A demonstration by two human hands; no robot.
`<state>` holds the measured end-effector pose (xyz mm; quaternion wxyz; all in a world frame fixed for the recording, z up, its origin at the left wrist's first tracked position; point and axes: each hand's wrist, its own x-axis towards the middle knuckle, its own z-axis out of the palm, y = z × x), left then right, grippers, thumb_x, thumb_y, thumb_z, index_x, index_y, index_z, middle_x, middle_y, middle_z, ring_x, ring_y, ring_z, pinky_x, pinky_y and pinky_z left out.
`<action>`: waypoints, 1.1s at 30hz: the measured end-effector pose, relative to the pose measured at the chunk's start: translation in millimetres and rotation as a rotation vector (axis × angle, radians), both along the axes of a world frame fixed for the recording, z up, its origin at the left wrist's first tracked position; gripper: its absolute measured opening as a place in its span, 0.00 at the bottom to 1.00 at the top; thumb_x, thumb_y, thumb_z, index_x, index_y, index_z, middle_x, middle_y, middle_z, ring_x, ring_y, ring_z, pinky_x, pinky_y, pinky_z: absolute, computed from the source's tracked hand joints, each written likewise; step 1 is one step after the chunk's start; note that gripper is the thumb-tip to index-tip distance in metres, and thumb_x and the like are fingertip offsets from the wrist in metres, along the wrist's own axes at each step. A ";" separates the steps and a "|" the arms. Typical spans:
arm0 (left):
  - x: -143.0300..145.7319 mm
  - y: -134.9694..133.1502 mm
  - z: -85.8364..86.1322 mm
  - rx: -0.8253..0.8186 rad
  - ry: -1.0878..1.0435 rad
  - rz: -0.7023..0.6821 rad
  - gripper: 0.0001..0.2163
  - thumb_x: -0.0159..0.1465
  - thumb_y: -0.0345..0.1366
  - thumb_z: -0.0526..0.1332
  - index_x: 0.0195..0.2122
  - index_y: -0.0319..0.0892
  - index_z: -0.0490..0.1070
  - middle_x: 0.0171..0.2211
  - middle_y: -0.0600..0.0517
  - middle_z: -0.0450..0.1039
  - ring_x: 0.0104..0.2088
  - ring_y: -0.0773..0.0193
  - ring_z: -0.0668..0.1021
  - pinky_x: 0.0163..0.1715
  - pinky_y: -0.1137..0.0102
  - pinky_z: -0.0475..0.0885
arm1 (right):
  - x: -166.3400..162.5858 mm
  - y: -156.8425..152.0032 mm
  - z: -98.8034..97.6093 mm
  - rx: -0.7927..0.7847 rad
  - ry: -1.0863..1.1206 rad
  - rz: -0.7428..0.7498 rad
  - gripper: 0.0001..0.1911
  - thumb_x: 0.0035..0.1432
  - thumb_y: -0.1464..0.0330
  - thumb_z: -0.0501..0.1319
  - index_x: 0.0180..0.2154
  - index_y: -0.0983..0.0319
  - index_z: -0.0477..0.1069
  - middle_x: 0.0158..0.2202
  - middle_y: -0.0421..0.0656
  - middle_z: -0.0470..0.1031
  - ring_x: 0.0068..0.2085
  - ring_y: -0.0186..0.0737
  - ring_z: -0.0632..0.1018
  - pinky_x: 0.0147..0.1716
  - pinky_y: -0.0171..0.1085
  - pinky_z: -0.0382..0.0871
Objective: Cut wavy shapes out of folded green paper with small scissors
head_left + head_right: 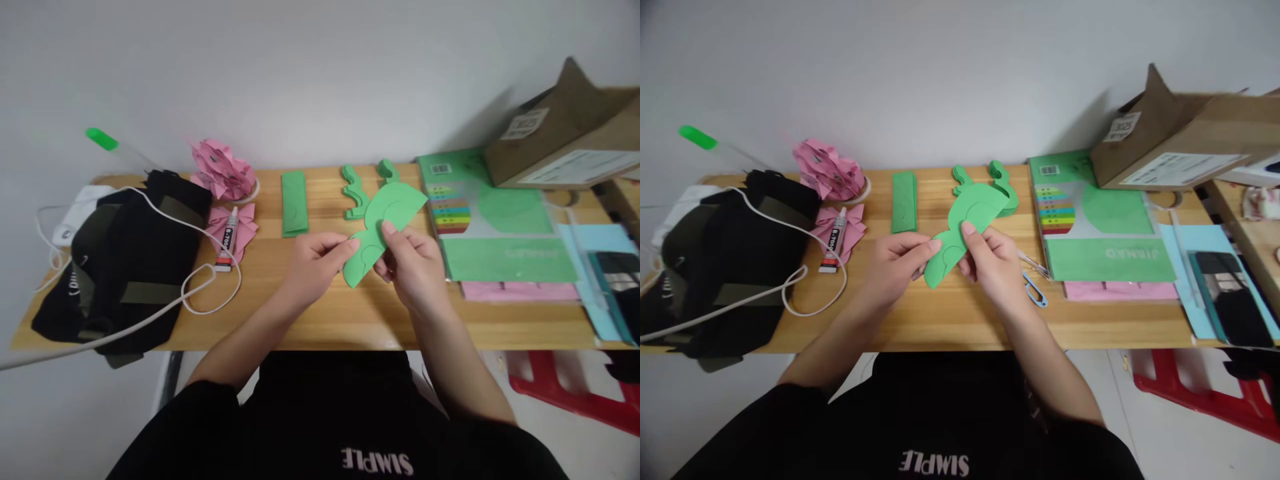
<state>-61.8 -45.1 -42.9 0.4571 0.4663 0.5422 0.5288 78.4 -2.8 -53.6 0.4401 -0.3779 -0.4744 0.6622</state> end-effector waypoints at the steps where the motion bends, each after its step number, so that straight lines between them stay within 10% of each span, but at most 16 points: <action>1: 1.0 1.0 -0.4 -0.002 -0.003 0.012 0.14 0.59 0.34 0.60 0.16 0.40 0.64 0.14 0.59 0.54 0.17 0.74 0.57 0.17 0.73 0.52 | -0.1 0.7 0.2 0.011 -0.017 -0.011 0.23 0.57 0.56 0.64 0.18 0.61 0.63 0.10 0.34 0.64 0.12 0.26 0.60 0.11 0.28 0.49; 6: -0.9 5.6 -1.3 -0.010 -0.021 -0.011 0.14 0.56 0.35 0.60 0.15 0.40 0.63 0.13 0.59 0.54 0.17 0.74 0.58 0.17 0.73 0.52 | 4.6 6.3 0.3 0.069 -0.057 0.033 0.23 0.59 0.60 0.64 0.17 0.61 0.63 0.10 0.34 0.64 0.12 0.26 0.60 0.12 0.29 0.49; 15: -19.2 7.8 -2.6 -0.120 -0.144 -0.460 0.15 0.57 0.38 0.62 0.16 0.40 0.62 0.15 0.58 0.57 0.18 0.73 0.59 0.19 0.73 0.52 | 13.3 6.4 4.6 0.191 -0.074 0.251 0.22 0.64 0.62 0.59 0.19 0.61 0.64 0.12 0.33 0.61 0.14 0.26 0.59 0.15 0.30 0.51; 19: -19.3 1.7 -3.2 -0.072 -0.093 -0.382 0.17 0.58 0.40 0.61 0.16 0.41 0.59 0.16 0.58 0.54 0.19 0.72 0.57 0.20 0.72 0.51 | 35.0 0.7 10.2 0.290 -0.366 0.225 0.22 0.67 0.57 0.52 0.23 0.60 0.65 0.16 0.36 0.64 0.18 0.32 0.65 0.19 0.33 0.59; 25: -28.0 -3.4 -1.1 0.044 0.054 -0.084 0.18 0.61 0.36 0.59 0.16 0.41 0.57 0.16 0.58 0.53 0.20 0.72 0.58 0.22 0.71 0.53 | 88.0 -16.8 -21.5 0.522 -1.495 0.120 0.10 0.56 0.68 0.62 0.40 0.66 0.70 0.39 0.56 0.77 0.39 0.56 0.77 0.37 0.48 0.69; 33: -26.2 -2.0 6.5 0.135 0.098 0.046 0.16 0.62 0.35 0.59 0.18 0.41 0.58 0.17 0.58 0.55 0.20 0.72 0.60 0.21 0.70 0.52 | 77.0 -29.4 -50.6 0.464 -1.637 0.135 0.17 0.50 0.79 0.55 0.44 0.70 0.69 0.40 0.61 0.76 0.42 0.60 0.77 0.39 0.50 0.68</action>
